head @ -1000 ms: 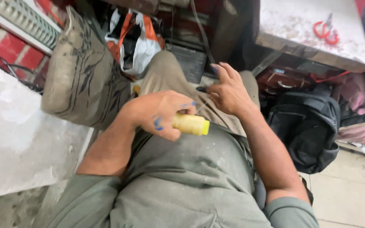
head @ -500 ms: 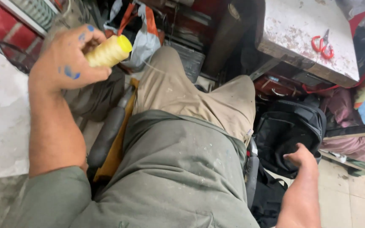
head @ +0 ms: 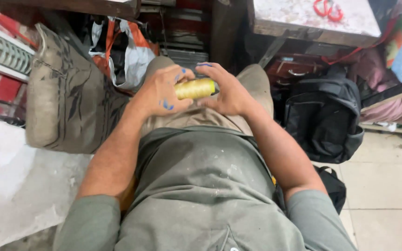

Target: The person sits at a sewing machine and winds a yellow spool of thread. They then place the spool on the machine and thread the needle, pulling the thread through the tension discs and guides. Finally, they use scissors to cut the thread and stand up.

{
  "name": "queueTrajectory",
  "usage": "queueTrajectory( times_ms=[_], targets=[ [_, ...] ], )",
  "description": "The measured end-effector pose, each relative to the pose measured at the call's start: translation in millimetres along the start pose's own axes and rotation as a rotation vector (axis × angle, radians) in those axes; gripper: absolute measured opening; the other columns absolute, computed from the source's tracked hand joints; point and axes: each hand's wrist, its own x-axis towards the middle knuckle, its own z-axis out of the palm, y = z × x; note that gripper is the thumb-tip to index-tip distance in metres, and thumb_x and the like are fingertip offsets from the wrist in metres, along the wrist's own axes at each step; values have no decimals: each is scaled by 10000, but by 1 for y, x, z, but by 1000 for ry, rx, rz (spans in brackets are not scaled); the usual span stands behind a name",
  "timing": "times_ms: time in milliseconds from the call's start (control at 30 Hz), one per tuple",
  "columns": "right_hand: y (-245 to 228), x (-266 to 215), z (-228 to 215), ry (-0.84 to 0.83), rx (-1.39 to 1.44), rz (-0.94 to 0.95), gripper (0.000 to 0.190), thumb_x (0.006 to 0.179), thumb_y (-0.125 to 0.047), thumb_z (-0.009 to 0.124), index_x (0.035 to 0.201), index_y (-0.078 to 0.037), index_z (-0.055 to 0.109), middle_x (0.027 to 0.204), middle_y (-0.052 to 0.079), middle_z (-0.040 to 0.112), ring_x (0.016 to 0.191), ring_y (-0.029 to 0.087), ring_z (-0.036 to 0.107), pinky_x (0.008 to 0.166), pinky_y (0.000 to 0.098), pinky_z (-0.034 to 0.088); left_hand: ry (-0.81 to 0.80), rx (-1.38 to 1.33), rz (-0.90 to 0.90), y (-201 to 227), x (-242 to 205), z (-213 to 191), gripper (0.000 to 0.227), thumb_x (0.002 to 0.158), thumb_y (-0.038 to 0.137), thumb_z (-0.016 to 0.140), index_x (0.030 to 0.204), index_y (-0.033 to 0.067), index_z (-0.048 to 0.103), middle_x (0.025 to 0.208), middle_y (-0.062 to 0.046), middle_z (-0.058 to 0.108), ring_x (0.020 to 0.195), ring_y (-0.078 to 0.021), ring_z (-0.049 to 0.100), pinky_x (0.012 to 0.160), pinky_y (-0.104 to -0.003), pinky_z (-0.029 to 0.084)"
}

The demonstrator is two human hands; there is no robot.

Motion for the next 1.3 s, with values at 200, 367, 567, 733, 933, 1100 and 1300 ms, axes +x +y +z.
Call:
queueTrajectory(
  times_ms=[200, 367, 567, 733, 933, 1100, 1300],
  targets=[
    [7, 2, -10, 86, 228, 131, 551, 839, -379, 880, 1252, -105, 639, 1147, 27, 653, 1019, 161, 608, 909, 317, 482, 82, -208, -52, 3, -6, -4, 775, 760, 301, 840, 1396, 136, 429, 1240, -103, 614, 1069, -221, 645, 827, -344, 579],
    [21, -2, -8, 134, 426, 141, 564, 844, -262, 897, 1297, -136, 586, 1178, 15, 597, 1033, 137, 591, 896, 279, 517, 151, -561, -85, -4, -11, 14, 489, 877, 68, 774, 1277, 130, 500, 1213, -70, 593, 1081, -207, 710, 872, -289, 647],
    [43, -7, 4, 82, 929, 466, 318, 945, -139, 760, 1203, -37, 605, 797, 69, 585, 616, 129, 554, 626, 290, 605, 151, -845, -63, -23, -9, 26, 543, 908, 153, 806, 1360, 105, 508, 1200, -95, 628, 1001, -213, 707, 871, -319, 647],
    [48, -5, 13, 181, 942, 542, 118, 967, -112, 708, 1052, -33, 684, 742, 71, 573, 568, 124, 491, 555, 254, 521, 207, -1045, -84, -21, -2, 29, 488, 962, 160, 737, 1352, 32, 471, 1090, -211, 655, 939, -328, 771, 774, -317, 663],
    [14, 15, 40, 33, 655, 130, 780, 822, -284, 882, 1412, -85, 413, 1295, 67, 553, 1240, 208, 534, 1124, 395, 427, 233, -1019, -209, -22, 10, 38, 475, 936, 304, 739, 1315, 91, 547, 990, -127, 697, 793, -221, 766, 584, -247, 589],
    [26, 4, 58, 65, 967, 403, 116, 991, -13, 653, 1101, 24, 651, 664, 91, 614, 525, 171, 632, 492, 285, 555, 424, -910, -187, -45, 18, 32, 540, 997, 276, 778, 1349, -40, 518, 1001, -213, 708, 739, -235, 773, 528, -220, 610],
    [21, -9, 59, 65, 885, 419, 235, 1082, -176, 549, 1112, 18, 679, 563, 65, 487, 426, 101, 462, 385, 244, 441, 566, -905, -261, -47, 22, 19, 563, 984, 312, 782, 1337, -44, 525, 992, -189, 716, 727, -210, 782, 513, -199, 608]
  ],
)
